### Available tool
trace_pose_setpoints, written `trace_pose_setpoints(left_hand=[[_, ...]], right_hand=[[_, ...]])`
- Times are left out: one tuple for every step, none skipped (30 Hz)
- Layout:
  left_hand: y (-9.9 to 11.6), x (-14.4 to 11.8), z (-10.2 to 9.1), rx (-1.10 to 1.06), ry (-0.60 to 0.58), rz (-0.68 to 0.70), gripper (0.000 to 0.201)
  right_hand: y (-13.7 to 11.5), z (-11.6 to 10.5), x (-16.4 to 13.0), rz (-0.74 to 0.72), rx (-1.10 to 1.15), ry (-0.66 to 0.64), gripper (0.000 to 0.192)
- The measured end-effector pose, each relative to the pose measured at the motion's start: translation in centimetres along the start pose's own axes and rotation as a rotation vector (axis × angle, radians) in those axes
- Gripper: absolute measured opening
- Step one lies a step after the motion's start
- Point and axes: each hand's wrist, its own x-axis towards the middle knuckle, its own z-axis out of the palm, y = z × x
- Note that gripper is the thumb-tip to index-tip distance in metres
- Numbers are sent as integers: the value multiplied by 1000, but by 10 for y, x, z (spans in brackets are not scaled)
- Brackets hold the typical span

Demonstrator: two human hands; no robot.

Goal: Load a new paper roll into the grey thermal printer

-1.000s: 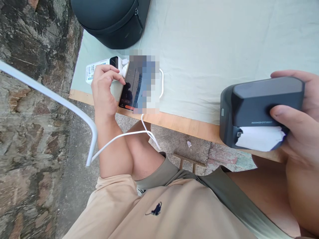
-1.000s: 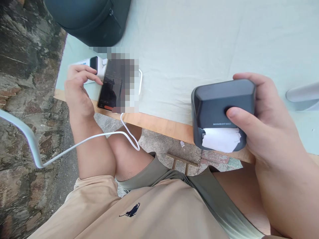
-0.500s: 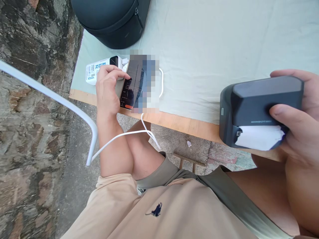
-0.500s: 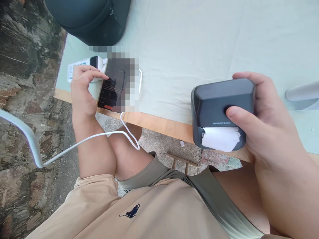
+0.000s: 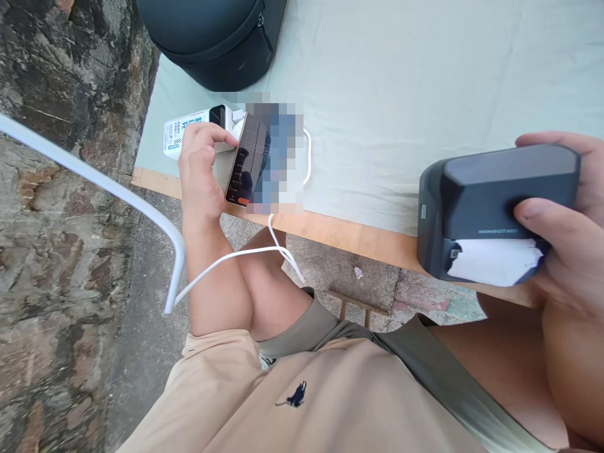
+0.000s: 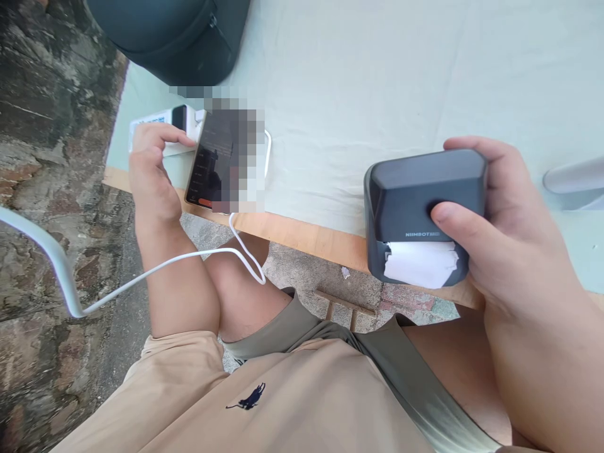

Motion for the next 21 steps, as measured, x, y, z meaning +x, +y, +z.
trace_pose_setpoints(left_hand=[[-2,0,0,0,1,3,41],[-3,0,-1,8,-3,2,40],[-4,0,-2,19,-6,-3,38],[-3,-1,-3,30,-6,-8,36],[-2,-2,-4,36,-2,-12,33],[0,-4,-5,40,4,-15,29],[2,-6,-6,38,10,-17,26],[3,-7,-8,34,13,-18,23],[4,-9,-9,34,9,-20,24],[4,-11,-10,39,-4,-20,29],[2,-12,-11,48,-21,-17,34],[0,-13,-12,57,-40,-14,39],[-2,-13,-13,66,-59,-11,43],[-5,-13,-13,73,-74,-11,47],[-7,-12,-13,78,-85,-14,49],[-9,-12,-13,80,-93,-21,51],[-9,-11,-13,83,-103,-29,53],[-8,-11,-14,86,-112,-37,54],[-7,-10,-14,87,-121,-43,55],[-4,-10,-14,88,-129,-50,55],[-2,-10,-14,88,-132,-58,55]], right_hand=[[0,0,0,-2,-2,0,82],[1,0,0,-3,-1,-2,81],[1,0,1,-5,2,-4,81],[1,0,1,-3,6,-6,81],[2,0,1,1,7,-7,81],[2,0,0,3,7,-4,81],[2,0,0,4,5,0,81],[2,1,0,5,3,5,82],[2,1,0,3,0,11,82],[2,1,0,1,-4,17,82],[2,2,-1,1,-9,22,82],[2,2,0,1,-14,25,82],[2,2,0,3,-20,28,81],[2,2,0,6,-22,29,81],[2,2,0,8,-19,27,81],[2,2,1,10,-15,24,82],[2,2,1,10,-11,22,83],[2,2,1,10,-6,23,85],[2,2,1,11,0,26,85],[2,2,1,11,4,31,86],[2,1,1,10,7,33,85]])
